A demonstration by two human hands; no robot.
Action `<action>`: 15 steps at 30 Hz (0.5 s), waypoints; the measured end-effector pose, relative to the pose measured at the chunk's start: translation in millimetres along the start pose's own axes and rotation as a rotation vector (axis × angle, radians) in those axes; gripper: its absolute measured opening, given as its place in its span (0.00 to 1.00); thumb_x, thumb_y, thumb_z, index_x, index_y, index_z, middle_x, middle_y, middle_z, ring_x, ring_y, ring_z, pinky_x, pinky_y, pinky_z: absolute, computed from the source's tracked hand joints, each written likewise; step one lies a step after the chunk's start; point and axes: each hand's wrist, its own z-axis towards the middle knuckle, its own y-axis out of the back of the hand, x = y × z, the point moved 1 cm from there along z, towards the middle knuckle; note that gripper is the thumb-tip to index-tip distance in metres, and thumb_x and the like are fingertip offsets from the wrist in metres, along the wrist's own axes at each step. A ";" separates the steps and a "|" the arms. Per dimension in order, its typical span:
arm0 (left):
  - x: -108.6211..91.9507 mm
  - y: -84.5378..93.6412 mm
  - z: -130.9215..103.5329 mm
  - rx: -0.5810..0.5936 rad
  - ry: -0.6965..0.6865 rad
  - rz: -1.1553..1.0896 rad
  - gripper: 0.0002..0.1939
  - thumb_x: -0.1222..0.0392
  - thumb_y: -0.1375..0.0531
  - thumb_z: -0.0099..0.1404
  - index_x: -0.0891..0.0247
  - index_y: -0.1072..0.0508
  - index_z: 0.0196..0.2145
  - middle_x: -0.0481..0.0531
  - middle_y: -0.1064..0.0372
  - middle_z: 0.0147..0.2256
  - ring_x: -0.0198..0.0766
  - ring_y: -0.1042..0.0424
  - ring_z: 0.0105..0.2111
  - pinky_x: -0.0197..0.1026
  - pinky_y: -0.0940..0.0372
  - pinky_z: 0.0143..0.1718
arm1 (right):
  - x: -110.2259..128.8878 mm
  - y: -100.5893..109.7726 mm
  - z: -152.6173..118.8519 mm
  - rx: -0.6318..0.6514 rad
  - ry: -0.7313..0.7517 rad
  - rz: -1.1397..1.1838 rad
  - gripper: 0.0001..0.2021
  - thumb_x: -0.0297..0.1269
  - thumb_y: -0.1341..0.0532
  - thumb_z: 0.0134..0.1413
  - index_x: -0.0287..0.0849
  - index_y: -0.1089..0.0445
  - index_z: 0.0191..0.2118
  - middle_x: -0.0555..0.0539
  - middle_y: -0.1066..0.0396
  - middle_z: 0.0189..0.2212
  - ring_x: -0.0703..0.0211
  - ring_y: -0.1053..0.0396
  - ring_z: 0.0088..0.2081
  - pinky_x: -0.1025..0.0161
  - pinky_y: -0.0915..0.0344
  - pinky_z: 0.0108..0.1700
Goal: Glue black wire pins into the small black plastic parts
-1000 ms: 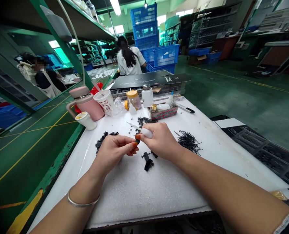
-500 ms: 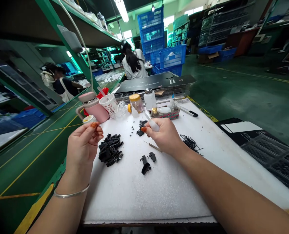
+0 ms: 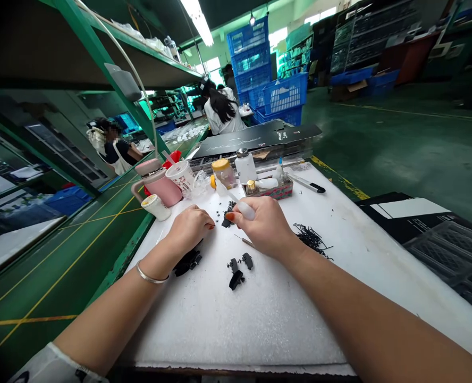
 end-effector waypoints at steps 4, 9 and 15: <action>0.4 0.2 0.0 -0.004 0.000 -0.006 0.10 0.69 0.43 0.53 0.62 0.21 0.26 0.59 0.26 0.28 0.49 0.33 0.38 0.42 0.42 0.34 | -0.2 0.3 -0.2 0.001 0.011 -0.008 0.12 0.39 0.40 0.52 0.37 0.33 0.23 0.51 0.36 0.17 0.65 0.42 0.21 0.66 0.49 0.23; 0.9 14.9 -6.3 0.024 0.163 -0.458 0.06 0.61 0.40 0.54 0.63 0.23 0.28 0.54 0.25 0.31 0.41 0.29 0.32 0.39 0.38 0.33 | 1.1 -0.5 -1.8 0.019 0.004 0.013 0.14 0.41 0.40 0.52 0.38 0.34 0.22 0.52 0.39 0.16 0.66 0.43 0.20 0.67 0.49 0.22; -14.3 27.3 -30.3 0.037 0.391 -1.342 0.10 0.60 0.32 0.49 0.68 0.26 0.27 0.54 0.26 0.30 0.35 0.27 0.33 0.32 0.35 0.33 | 11.5 -7.0 -9.1 0.119 -0.009 0.051 0.14 0.42 0.40 0.52 0.38 0.34 0.22 0.54 0.43 0.16 0.67 0.47 0.20 0.68 0.51 0.21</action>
